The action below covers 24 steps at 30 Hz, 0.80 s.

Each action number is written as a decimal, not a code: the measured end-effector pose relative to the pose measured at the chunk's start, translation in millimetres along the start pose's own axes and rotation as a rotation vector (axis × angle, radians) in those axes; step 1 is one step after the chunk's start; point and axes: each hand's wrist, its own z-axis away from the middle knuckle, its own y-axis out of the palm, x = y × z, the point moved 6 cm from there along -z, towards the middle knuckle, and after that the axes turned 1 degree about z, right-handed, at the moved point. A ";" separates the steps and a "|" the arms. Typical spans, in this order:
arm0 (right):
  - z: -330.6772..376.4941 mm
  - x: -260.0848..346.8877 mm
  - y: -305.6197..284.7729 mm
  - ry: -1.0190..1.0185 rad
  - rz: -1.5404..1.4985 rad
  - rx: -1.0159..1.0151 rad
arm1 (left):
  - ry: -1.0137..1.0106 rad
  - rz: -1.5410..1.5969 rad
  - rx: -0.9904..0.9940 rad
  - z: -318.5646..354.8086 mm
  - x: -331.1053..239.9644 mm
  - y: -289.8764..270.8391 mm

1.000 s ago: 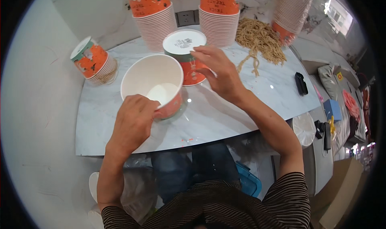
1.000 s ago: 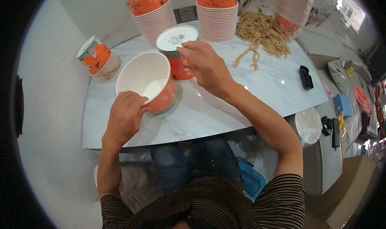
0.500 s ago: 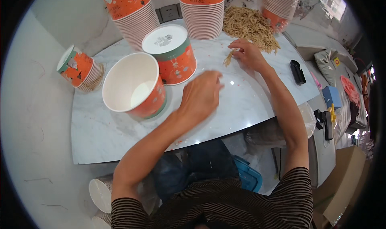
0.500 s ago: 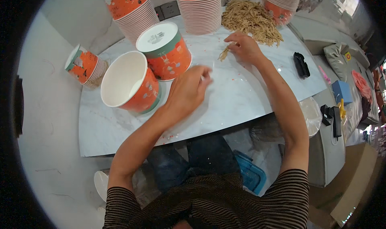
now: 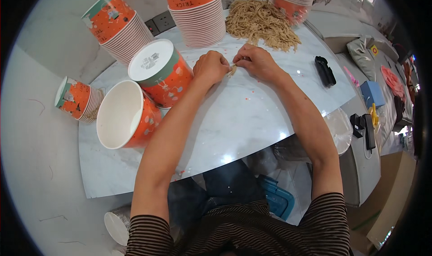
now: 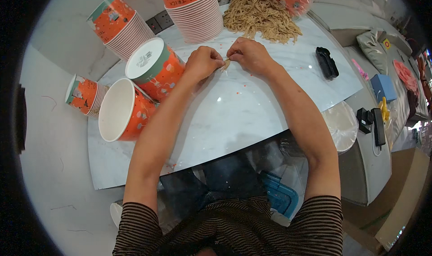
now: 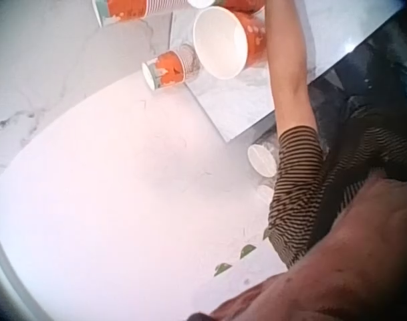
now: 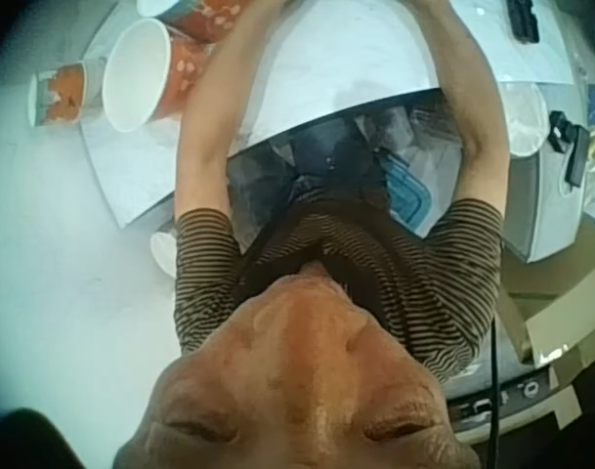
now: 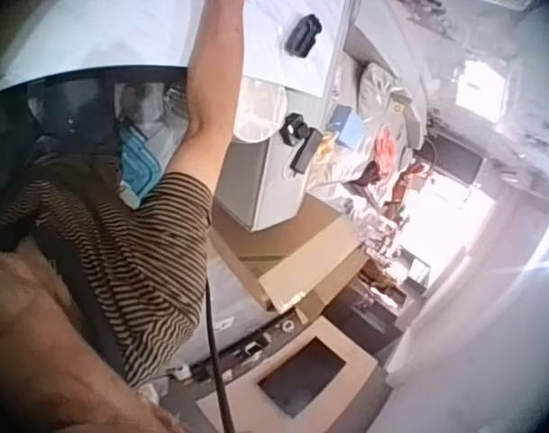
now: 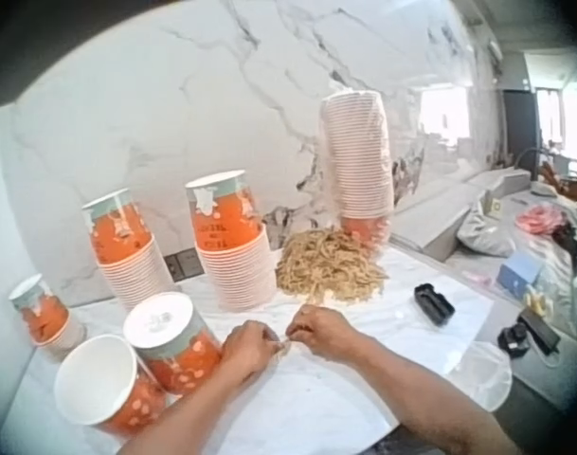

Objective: Attaching string handles to decorative paper buckets at a workstation.

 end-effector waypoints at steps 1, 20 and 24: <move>1.2 0.2 -1.4 0.003 -0.002 0.000 | -0.023 -0.008 0.100 0.1 -4.1 3.2; -2.2 -9.6 3.3 -0.007 0.024 -0.040 | -0.045 0.351 0.037 2.7 18.3 10.0; 0.7 2.5 -16.0 -0.242 0.314 -0.446 | 0.027 0.096 0.030 22.8 11.0 5.4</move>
